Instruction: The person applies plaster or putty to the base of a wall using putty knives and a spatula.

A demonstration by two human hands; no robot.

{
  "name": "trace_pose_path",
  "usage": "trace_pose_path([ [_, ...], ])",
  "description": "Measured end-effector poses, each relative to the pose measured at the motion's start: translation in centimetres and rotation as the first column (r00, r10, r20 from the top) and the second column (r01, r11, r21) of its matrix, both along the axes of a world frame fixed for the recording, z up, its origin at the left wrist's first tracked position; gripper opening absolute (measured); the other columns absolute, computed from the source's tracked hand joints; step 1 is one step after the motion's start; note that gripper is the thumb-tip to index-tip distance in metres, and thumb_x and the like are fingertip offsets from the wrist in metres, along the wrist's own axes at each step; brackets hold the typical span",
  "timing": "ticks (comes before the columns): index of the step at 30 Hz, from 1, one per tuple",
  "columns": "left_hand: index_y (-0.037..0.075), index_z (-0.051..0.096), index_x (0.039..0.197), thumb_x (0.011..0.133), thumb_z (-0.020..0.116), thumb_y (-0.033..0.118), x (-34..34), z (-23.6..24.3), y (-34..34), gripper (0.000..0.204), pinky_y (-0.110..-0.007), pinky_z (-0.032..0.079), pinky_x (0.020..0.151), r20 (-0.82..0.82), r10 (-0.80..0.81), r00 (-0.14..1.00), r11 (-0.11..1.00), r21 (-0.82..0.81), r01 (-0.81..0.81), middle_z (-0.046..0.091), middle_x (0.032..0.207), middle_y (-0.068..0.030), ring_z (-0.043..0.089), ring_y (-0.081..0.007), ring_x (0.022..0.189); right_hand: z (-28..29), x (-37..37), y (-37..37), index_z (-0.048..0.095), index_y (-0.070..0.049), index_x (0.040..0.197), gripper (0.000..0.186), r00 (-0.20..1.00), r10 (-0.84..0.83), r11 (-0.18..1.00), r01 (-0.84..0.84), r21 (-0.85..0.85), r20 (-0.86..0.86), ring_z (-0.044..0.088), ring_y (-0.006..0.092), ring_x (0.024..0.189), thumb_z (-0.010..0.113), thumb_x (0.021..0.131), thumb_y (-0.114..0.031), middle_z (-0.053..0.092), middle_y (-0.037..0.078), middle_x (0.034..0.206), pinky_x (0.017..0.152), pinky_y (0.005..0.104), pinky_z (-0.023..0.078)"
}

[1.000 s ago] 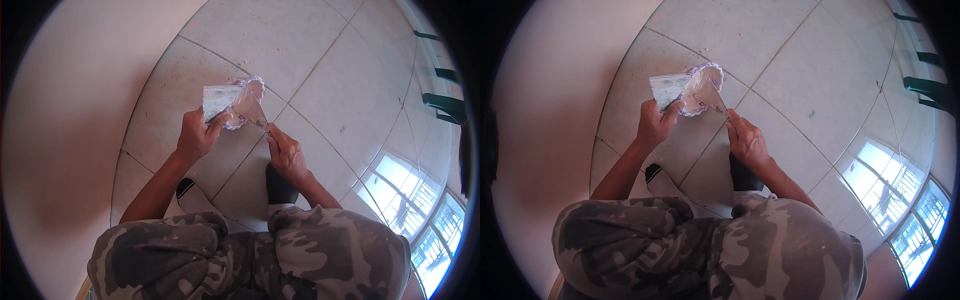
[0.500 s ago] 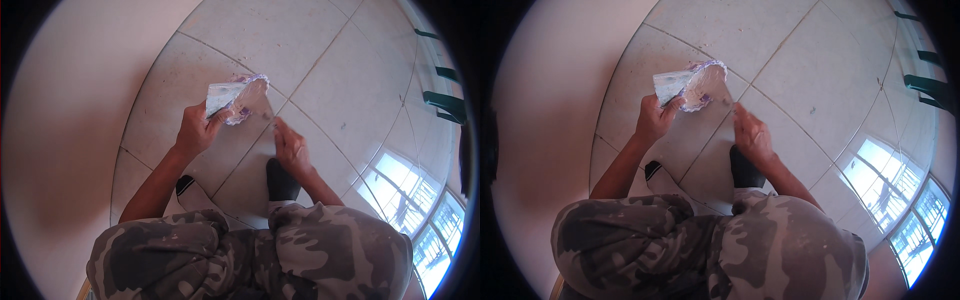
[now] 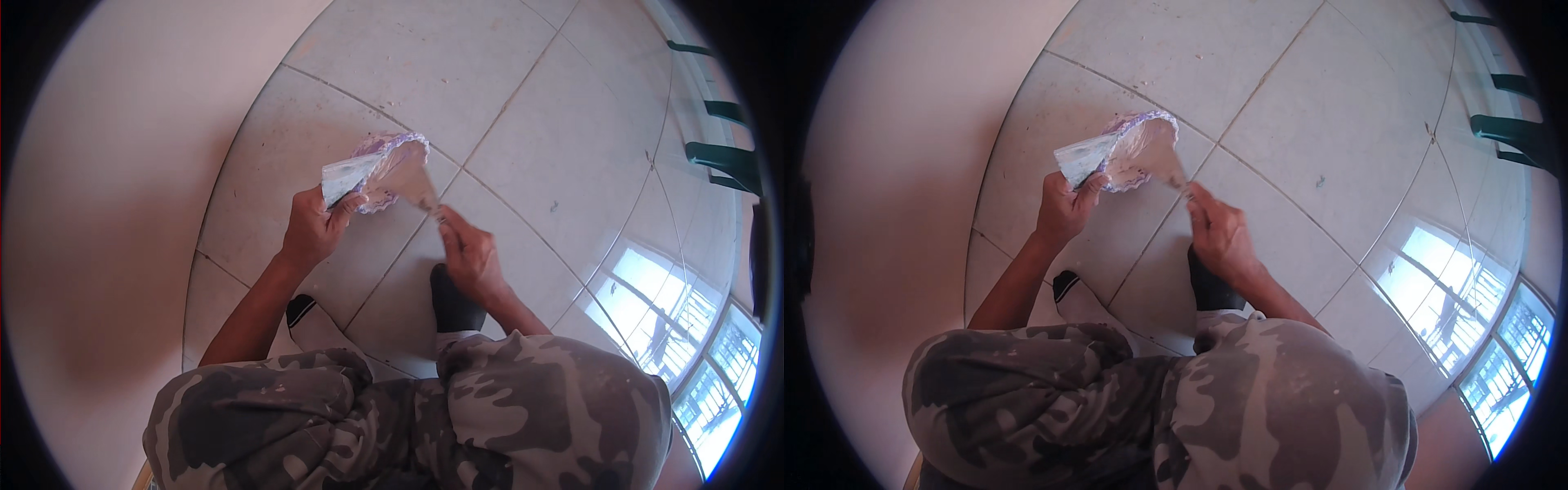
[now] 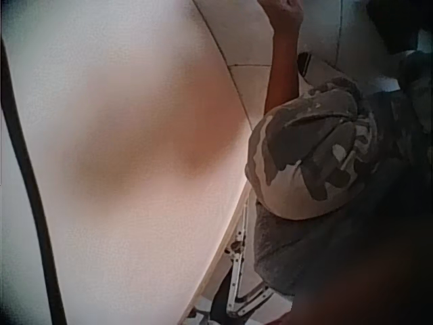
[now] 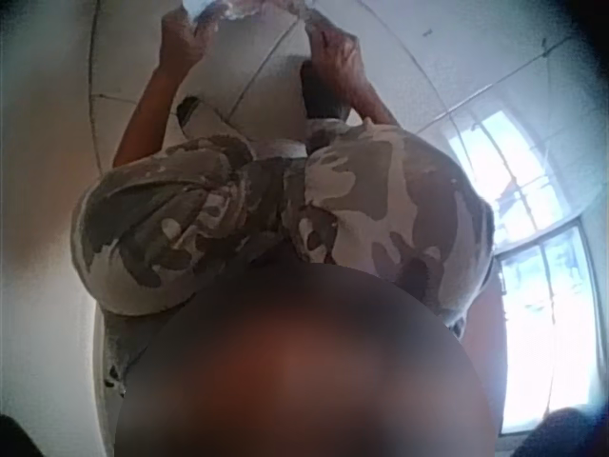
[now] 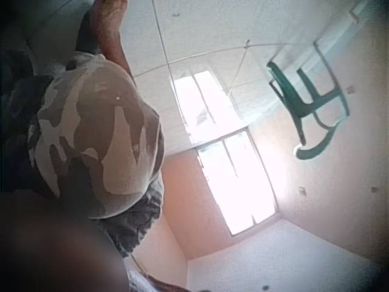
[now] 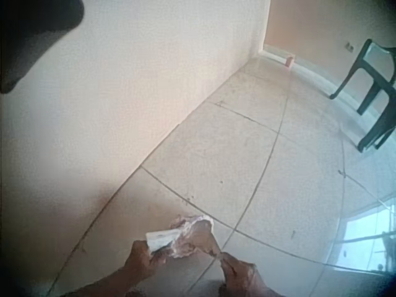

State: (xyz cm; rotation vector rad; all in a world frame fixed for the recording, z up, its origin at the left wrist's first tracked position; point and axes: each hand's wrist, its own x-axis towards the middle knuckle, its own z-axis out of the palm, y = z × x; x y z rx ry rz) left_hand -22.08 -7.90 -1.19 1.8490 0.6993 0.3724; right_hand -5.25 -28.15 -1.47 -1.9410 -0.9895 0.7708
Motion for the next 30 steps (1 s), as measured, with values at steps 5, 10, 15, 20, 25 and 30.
trace_pose_path([
  [5,-0.003,0.067,0.108,0.097,0.066,0.016,-0.4,-0.1,-0.3,0.022,-0.027,0.044,0.052,0.017,0.011,1.000,1.000,0.013,-0.011,0.062,0.066,-0.0045,0.053,-0.0092,0.054,0.3,-0.6,-1.1,0.061,0.005,0.120,0.030,0.999,-0.051,0.996,0.052,-0.068,0.008,0.064,0.0420,0.066,0.059,0.095,-0.010,0.062,0.023,0.070,0.062,0.0420,0.051],
  [10,-0.003,0.067,0.108,0.097,0.066,0.016,-0.4,-0.7,-0.1,0.022,-0.027,0.045,0.052,0.017,0.019,1.000,0.999,-0.027,-0.019,0.062,0.066,-0.0043,0.053,-0.0091,0.054,1.2,-0.9,0.0,0.062,0.004,0.120,0.030,0.981,-0.064,0.977,0.025,-0.212,-0.182,0.065,0.0402,0.065,0.058,0.095,-0.011,0.062,0.024,0.070,0.061,0.0409,0.051],
  [15,-0.003,0.067,0.108,0.097,0.065,0.016,-0.5,-0.4,-0.5,0.022,-0.027,0.045,0.052,0.003,0.015,1.000,1.000,-0.018,-0.015,0.062,0.066,-0.0044,0.054,-0.0091,0.054,1.7,-1.3,-0.6,0.062,0.003,0.121,0.030,0.987,-0.112,0.976,0.088,-0.199,-0.114,0.065,0.0395,0.065,0.058,0.095,-0.013,0.062,0.024,0.070,0.062,0.0397,0.051],
  [20,-0.003,0.067,0.108,0.097,0.065,0.016,-0.6,-0.8,-1.2,0.022,-0.027,0.045,0.052,0.022,0.034,0.999,0.999,-0.017,-0.034,0.062,0.066,-0.0043,0.055,-0.0094,0.054,1.2,-2.1,0.0,0.063,0.004,0.120,0.030,0.976,-0.085,0.992,0.065,-0.107,-0.199,0.066,0.0411,0.067,0.058,0.095,-0.013,0.063,0.025,0.073,0.062,0.0400,0.051],
  [25,-0.003,0.067,0.107,0.097,0.066,0.016,-0.5,-0.6,-0.5,0.021,-0.027,0.046,0.052,0.026,0.024,0.999,1.000,-0.005,-0.024,0.062,0.066,-0.0045,0.056,-0.0096,0.055,1.0,-0.9,-0.5,0.060,0.005,0.123,0.032,0.997,-0.081,0.991,0.081,-0.109,0.003,0.067,0.0387,0.068,0.057,0.096,-0.011,0.063,0.025,0.074,0.063,0.0394,0.051],
  [30,-0.003,0.067,0.107,0.097,0.065,0.016,-0.9,-1.2,-0.5,0.022,-0.027,0.046,0.052,0.041,0.039,0.998,0.999,-0.015,-0.038,0.062,0.066,-0.0053,0.056,-0.0098,0.055,1.5,-2.4,-0.3,0.060,0.005,0.123,0.032,0.987,-0.060,0.995,0.047,-0.090,-0.152,0.065,0.0374,0.063,0.058,0.095,-0.010,0.062,0.024,0.072,0.060,0.0400,0.050],
])
